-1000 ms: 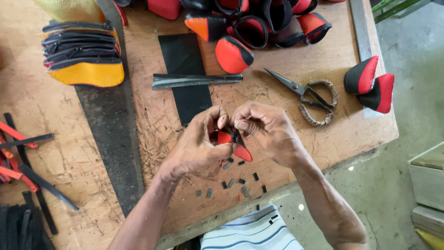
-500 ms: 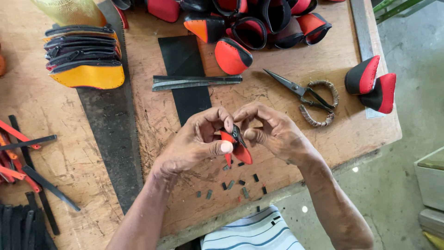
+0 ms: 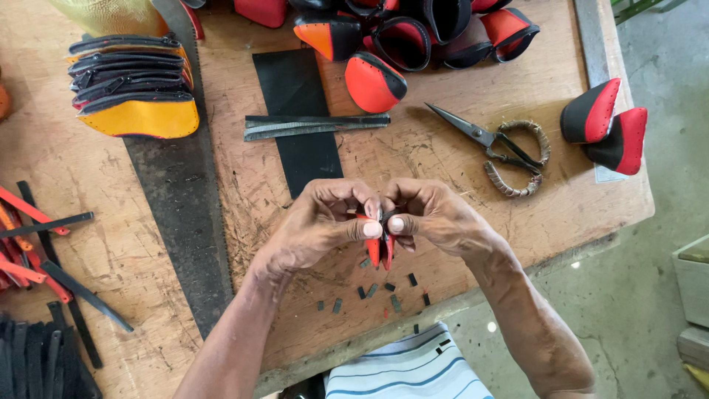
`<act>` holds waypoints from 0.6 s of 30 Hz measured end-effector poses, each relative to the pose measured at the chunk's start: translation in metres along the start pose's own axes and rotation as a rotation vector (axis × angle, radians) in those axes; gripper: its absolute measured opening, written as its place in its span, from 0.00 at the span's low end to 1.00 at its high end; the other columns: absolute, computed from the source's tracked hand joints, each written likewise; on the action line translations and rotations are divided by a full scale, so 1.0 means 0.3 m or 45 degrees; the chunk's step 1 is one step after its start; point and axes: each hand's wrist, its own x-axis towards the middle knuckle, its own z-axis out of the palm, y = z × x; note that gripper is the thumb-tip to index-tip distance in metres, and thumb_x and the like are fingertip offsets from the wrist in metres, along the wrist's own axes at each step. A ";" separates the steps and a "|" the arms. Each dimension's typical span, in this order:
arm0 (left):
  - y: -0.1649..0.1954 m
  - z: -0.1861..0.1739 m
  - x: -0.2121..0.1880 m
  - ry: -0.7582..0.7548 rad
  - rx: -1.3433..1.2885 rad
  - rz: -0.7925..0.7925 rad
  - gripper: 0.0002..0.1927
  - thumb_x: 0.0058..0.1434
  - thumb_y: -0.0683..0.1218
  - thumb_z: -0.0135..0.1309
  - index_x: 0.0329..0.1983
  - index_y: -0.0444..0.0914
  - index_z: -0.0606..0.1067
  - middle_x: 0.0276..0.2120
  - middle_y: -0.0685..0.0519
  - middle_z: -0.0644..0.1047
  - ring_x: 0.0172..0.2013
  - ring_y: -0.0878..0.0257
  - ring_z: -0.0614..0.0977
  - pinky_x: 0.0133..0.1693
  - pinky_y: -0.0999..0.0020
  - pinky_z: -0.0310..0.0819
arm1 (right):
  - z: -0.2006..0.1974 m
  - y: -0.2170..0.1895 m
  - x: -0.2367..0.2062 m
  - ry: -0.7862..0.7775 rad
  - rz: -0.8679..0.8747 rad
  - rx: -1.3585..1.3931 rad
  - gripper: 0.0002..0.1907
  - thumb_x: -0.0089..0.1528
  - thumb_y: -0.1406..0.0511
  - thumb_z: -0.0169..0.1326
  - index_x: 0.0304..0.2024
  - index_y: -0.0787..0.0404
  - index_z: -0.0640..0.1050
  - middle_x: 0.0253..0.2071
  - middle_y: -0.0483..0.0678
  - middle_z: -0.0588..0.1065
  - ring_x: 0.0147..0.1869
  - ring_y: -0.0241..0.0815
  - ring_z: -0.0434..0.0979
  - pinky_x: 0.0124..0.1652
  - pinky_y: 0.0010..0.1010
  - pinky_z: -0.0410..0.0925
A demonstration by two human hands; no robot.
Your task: The person assembles small shoe components by hand, pressing black rubber strips into pre-punched holes on orange and red parts. They use shears to trim excess material and place finished pieces on the table.
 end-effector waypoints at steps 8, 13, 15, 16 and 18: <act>0.024 0.009 -0.005 -0.123 -0.143 -0.134 0.10 0.61 0.44 0.65 0.39 0.37 0.76 0.37 0.54 0.81 0.41 0.67 0.82 0.49 0.68 0.80 | -0.008 -0.011 -0.024 -0.166 -0.052 0.046 0.16 0.63 0.58 0.62 0.40 0.63 0.75 0.32 0.43 0.76 0.31 0.30 0.73 0.30 0.22 0.69; 0.042 0.017 -0.009 -0.073 0.026 -0.125 0.12 0.58 0.39 0.63 0.41 0.37 0.73 0.37 0.56 0.77 0.42 0.70 0.79 0.47 0.72 0.77 | -0.011 -0.020 -0.027 -0.023 -0.053 -0.256 0.15 0.66 0.56 0.57 0.41 0.61 0.75 0.30 0.42 0.74 0.30 0.30 0.71 0.31 0.21 0.67; 0.039 0.030 -0.013 -0.042 0.139 -0.105 0.10 0.55 0.38 0.60 0.40 0.36 0.73 0.37 0.56 0.77 0.41 0.71 0.78 0.46 0.73 0.76 | -0.011 -0.013 -0.026 -0.038 -0.075 -0.188 0.15 0.66 0.56 0.57 0.42 0.62 0.76 0.31 0.42 0.73 0.31 0.30 0.70 0.31 0.22 0.66; 0.037 0.036 -0.011 -0.007 0.297 -0.042 0.12 0.54 0.37 0.60 0.39 0.37 0.71 0.36 0.56 0.75 0.40 0.71 0.76 0.45 0.73 0.74 | -0.010 -0.008 -0.023 -0.053 -0.085 -0.153 0.15 0.66 0.57 0.57 0.43 0.63 0.76 0.32 0.42 0.73 0.31 0.30 0.70 0.32 0.22 0.66; 0.032 0.049 -0.008 0.058 0.607 0.075 0.16 0.50 0.37 0.60 0.38 0.38 0.66 0.35 0.56 0.70 0.38 0.72 0.73 0.42 0.75 0.72 | -0.009 -0.003 -0.018 -0.032 -0.070 -0.154 0.16 0.66 0.56 0.59 0.42 0.63 0.76 0.33 0.44 0.75 0.32 0.32 0.72 0.33 0.23 0.67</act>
